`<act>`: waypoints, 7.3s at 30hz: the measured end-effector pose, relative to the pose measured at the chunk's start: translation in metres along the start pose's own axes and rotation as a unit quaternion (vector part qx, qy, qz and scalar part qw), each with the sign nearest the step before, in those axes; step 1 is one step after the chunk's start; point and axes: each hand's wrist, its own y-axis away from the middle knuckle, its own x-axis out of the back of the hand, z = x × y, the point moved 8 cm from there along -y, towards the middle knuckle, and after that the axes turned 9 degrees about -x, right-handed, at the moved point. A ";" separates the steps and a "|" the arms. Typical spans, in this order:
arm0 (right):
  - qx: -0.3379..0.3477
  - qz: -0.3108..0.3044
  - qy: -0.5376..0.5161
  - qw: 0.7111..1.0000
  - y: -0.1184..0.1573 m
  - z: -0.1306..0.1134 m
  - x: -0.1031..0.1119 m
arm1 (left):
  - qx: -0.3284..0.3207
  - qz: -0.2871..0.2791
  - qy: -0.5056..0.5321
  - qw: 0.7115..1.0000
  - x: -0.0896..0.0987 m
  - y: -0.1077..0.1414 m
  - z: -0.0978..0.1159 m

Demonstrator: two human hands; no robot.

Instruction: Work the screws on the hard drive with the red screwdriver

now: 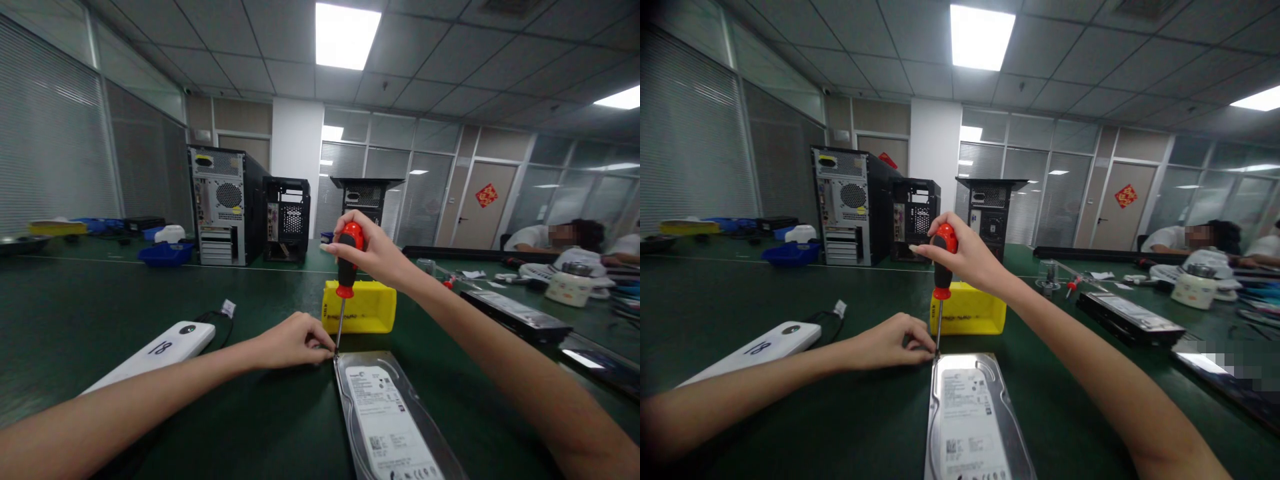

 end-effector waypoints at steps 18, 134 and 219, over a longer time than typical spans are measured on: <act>-0.002 0.010 0.017 1.000 0.000 0.001 0.002 | -0.013 0.016 0.001 1.000 -0.001 -0.001 0.001; -0.023 -0.032 -0.028 0.999 -0.001 0.005 -0.007 | 0.006 0.007 0.075 0.997 -0.002 0.001 -0.008; 0.015 0.009 0.046 0.999 0.009 -0.015 -0.001 | 0.036 0.046 0.044 0.997 0.005 0.003 -0.011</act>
